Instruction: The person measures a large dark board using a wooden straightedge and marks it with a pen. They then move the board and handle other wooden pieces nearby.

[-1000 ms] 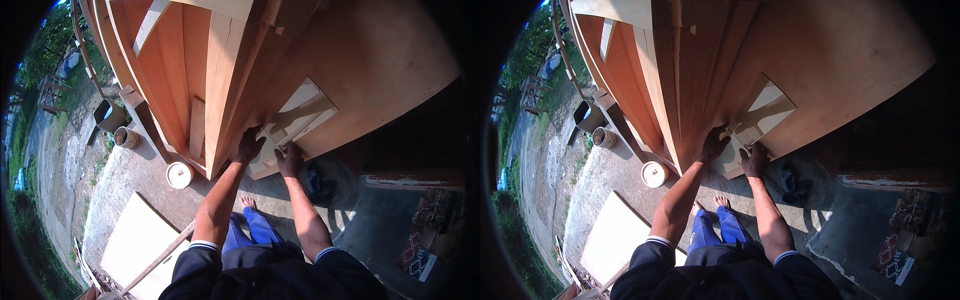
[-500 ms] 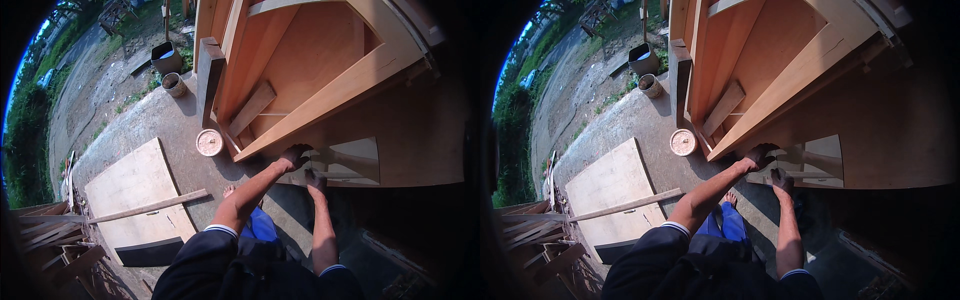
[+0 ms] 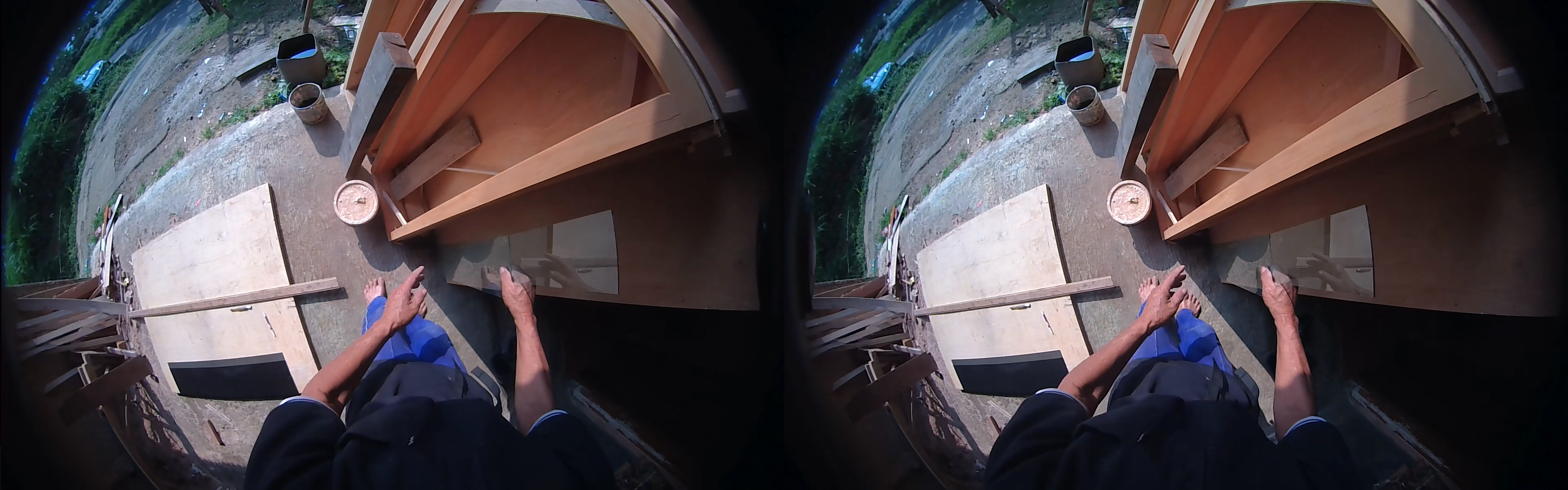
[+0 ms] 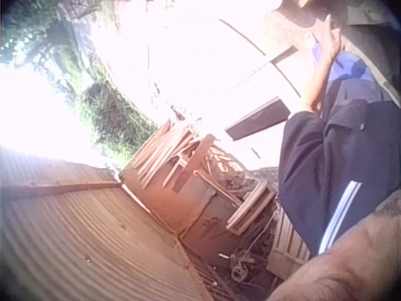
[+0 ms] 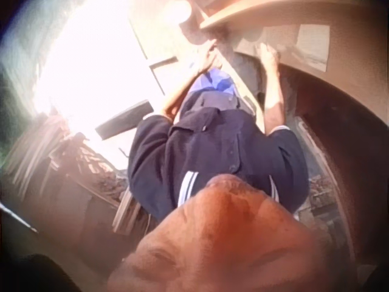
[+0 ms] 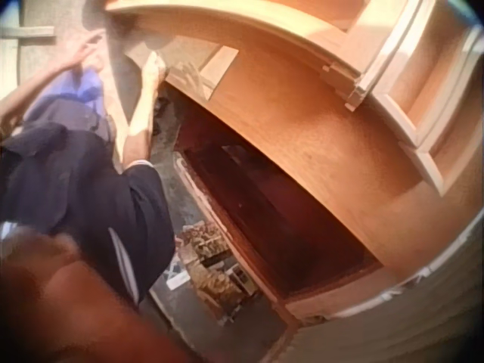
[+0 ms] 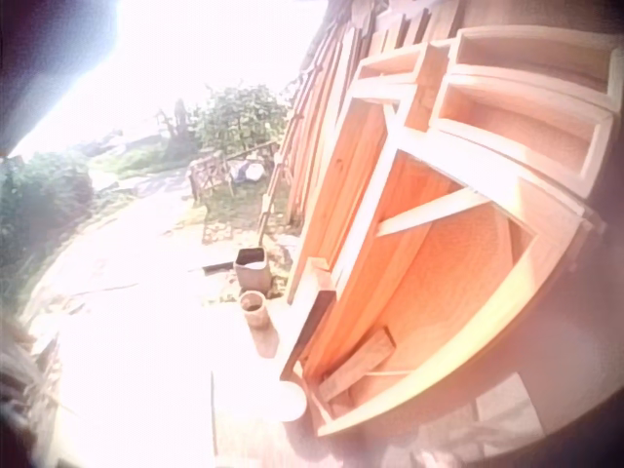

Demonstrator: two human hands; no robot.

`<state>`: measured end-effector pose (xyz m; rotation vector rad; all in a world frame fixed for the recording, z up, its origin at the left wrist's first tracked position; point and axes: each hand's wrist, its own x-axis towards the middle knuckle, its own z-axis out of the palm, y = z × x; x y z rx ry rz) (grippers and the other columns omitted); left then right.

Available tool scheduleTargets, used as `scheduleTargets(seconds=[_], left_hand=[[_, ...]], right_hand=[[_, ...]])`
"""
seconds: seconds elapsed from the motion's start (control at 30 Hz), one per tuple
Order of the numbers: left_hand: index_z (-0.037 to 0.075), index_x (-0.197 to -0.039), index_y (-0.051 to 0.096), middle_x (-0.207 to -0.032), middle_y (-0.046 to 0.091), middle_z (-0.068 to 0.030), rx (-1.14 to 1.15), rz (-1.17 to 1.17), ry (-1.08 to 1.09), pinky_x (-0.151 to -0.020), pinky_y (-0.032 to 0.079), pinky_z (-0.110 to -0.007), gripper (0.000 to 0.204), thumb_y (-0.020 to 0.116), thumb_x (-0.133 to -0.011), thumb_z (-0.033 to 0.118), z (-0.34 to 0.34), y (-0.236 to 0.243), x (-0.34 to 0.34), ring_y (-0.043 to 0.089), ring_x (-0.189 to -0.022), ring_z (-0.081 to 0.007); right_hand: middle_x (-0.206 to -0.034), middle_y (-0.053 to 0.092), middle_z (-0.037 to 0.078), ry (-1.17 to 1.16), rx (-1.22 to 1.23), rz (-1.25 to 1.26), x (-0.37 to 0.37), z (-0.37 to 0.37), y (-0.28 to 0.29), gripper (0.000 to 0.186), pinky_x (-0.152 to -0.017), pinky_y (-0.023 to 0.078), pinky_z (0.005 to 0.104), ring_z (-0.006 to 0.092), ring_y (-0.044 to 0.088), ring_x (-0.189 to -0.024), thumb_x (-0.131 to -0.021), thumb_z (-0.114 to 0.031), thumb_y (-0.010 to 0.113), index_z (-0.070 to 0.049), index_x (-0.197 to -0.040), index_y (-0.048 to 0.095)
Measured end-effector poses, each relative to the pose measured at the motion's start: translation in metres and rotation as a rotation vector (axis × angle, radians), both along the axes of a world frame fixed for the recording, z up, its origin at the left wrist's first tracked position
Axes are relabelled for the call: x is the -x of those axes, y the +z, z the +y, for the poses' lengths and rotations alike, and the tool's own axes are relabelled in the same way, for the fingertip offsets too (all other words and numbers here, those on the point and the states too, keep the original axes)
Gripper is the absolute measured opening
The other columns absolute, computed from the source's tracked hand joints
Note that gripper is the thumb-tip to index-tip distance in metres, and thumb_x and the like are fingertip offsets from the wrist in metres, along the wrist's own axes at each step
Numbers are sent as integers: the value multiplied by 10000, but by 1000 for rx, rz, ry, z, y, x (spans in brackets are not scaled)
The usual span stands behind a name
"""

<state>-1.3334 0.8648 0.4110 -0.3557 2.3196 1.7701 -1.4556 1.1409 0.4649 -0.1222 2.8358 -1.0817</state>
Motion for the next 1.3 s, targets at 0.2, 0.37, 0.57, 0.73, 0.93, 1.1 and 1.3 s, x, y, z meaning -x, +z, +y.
scheduleTargets(seconds=[0.2,0.37,0.57,0.73,0.93,1.1,1.3], left_hand=[[48,-1516,420,-1348,632,-236,-27,-266,314,-1049,496,-424,557,580,-990,141,-45,-26,-124,619,-1250,-341],[30,-1519,411,-1322,641,-253,-5,-372,538,-1038,503,-407,577,576,-977,139,-40,-36,-204,636,-1223,-331],[26,-1518,421,-1288,658,-246,-71,-489,817,-1032,500,-390,598,584,-955,148,-18,-59,-270,647,-1193,-295],[-8,-1527,379,-884,651,-90,-221,-525,1104,-648,521,-316,615,568,-967,161,-24,-73,-309,606,-722,-154],[32,-1552,336,-944,621,-92,-411,-593,1413,-558,506,-290,618,550,-980,120,-54,-75,-337,623,-728,-155],[45,-1547,342,-1070,607,-108,-466,-598,1530,-545,507,-273,610,562,-982,105,-95,-68,-350,627,-748,-160],[44,-1551,328,-1084,614,-112,-464,-605,1587,-543,504,-273,650,575,-952,102,-165,-63,-338,620,-770,-168]], right_hand=[[-865,715,200,144,-33,52,-2,-25,55,243,-725,518,470,397,692,-822,-948,-241,624,-20,-938,724],[-811,683,206,231,16,-159,-8,-54,92,239,-675,501,436,369,668,-746,-946,-237,628,-11,-958,704],[-761,659,238,444,-18,36,-1,-112,118,250,-640,494,465,437,662,-729,-925,-235,633,7,-885,682],[-740,650,228,526,-10,-63,20,-175,127,256,-633,493,446,373,662,-673,-916,-241,639,10,-880,682],[-725,659,192,525,59,-150,52,-266,137,272,-658,504,405,301,631,-643,-911,-256,636,6,-934,706],[-689,625,139,548,89,-37,90,-339,155,260,-650,493,383,206,595,-644,-905,-255,648,0,-913,703],[-713,647,64,488,266,4,168,-414,177,264,-677,505,365,171,600,-681,-894,-259,671,4,-875,686]])
